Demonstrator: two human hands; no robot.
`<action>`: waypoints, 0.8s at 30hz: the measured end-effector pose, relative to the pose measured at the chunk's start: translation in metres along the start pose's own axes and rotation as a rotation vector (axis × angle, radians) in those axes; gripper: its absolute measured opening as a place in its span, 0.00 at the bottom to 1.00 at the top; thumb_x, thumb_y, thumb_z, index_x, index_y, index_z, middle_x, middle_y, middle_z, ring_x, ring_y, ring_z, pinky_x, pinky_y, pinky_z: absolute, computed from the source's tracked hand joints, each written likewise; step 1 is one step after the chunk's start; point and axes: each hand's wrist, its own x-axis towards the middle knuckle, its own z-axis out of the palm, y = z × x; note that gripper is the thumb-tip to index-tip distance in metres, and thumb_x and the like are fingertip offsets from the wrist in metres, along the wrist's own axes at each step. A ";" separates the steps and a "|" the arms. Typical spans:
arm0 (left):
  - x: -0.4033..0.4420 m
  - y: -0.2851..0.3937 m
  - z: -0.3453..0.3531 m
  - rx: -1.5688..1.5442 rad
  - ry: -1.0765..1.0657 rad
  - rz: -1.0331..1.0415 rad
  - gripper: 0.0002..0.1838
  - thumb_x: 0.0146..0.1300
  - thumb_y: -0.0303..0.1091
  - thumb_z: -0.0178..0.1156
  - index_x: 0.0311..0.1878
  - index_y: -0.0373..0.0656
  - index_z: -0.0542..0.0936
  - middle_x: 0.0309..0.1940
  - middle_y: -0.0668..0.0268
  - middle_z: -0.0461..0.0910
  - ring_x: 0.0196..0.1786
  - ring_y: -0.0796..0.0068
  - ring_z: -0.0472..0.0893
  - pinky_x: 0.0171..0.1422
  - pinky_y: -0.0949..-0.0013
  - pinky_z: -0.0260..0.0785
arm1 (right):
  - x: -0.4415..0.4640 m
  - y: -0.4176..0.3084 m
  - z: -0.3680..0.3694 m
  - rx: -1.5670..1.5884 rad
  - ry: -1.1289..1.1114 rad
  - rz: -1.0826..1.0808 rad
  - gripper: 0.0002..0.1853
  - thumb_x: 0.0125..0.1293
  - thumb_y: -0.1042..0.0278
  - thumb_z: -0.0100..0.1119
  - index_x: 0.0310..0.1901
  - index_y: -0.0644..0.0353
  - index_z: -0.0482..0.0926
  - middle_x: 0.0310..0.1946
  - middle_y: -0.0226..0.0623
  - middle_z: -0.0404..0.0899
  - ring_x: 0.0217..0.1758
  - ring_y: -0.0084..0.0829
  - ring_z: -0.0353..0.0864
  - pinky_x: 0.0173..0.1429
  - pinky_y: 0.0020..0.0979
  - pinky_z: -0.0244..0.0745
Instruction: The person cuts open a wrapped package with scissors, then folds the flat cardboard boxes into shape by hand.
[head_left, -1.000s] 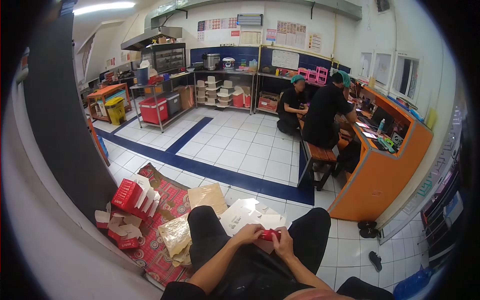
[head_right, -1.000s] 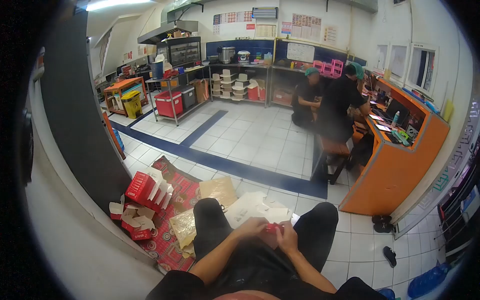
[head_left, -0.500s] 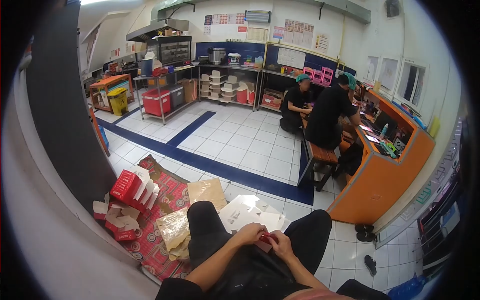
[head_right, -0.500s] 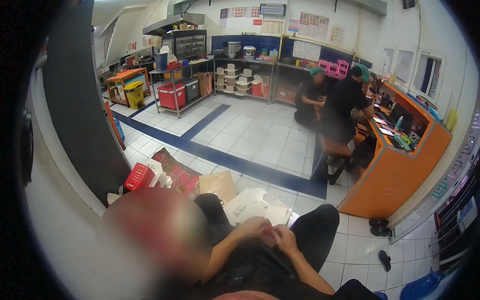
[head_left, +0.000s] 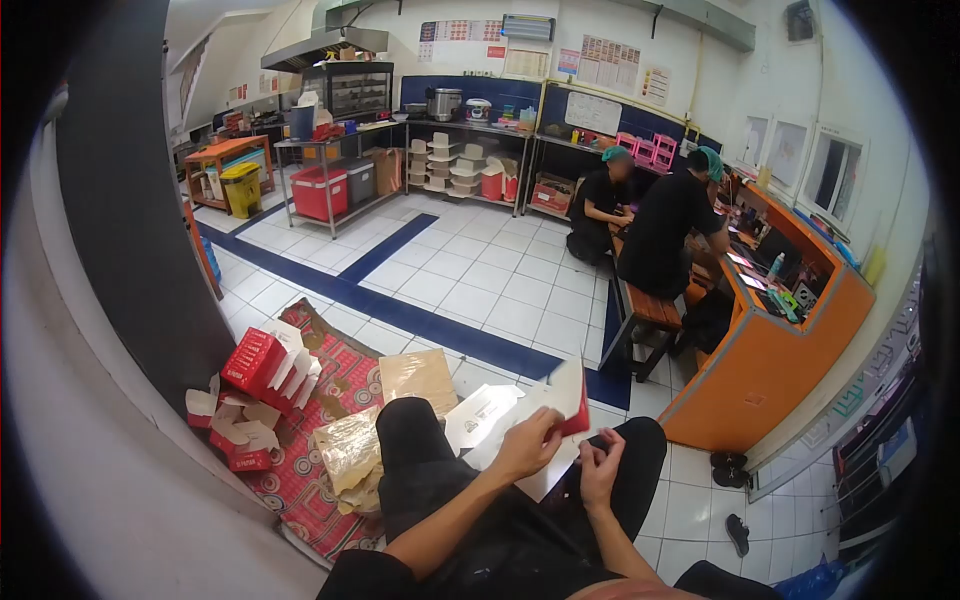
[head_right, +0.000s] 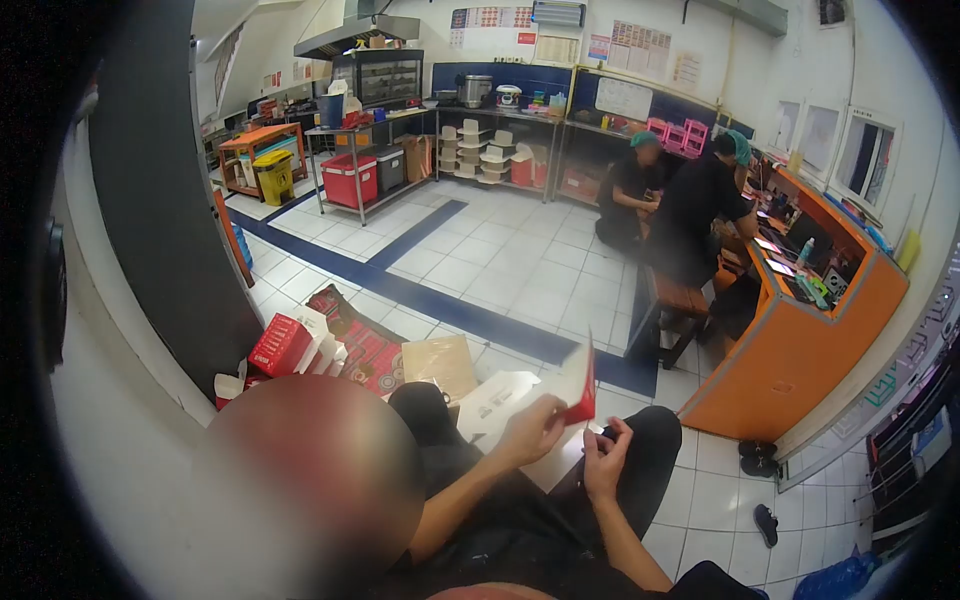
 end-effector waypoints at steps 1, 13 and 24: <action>0.003 0.011 -0.001 -0.164 0.120 -0.065 0.13 0.73 0.30 0.64 0.58 0.41 0.80 0.51 0.53 0.86 0.54 0.52 0.90 0.52 0.56 0.84 | 0.000 -0.006 -0.001 0.180 -0.052 0.054 0.37 0.72 0.76 0.73 0.76 0.59 0.62 0.66 0.48 0.76 0.58 0.30 0.86 0.57 0.32 0.85; -0.008 0.027 0.016 -0.811 0.325 -0.036 0.23 0.78 0.25 0.64 0.72 0.34 0.74 0.61 0.57 0.85 0.63 0.66 0.88 0.58 0.65 0.88 | -0.010 -0.055 0.011 -0.428 0.059 -0.418 0.17 0.68 0.76 0.72 0.57 0.64 0.83 0.54 0.44 0.86 0.59 0.45 0.85 0.63 0.38 0.79; -0.023 0.010 0.025 -0.091 0.369 0.334 0.17 0.74 0.26 0.68 0.63 0.38 0.83 0.54 0.53 0.86 0.52 0.54 0.90 0.50 0.55 0.83 | -0.016 -0.064 0.013 -0.084 0.051 -0.050 0.06 0.76 0.72 0.71 0.46 0.66 0.87 0.34 0.38 0.87 0.39 0.26 0.87 0.42 0.29 0.79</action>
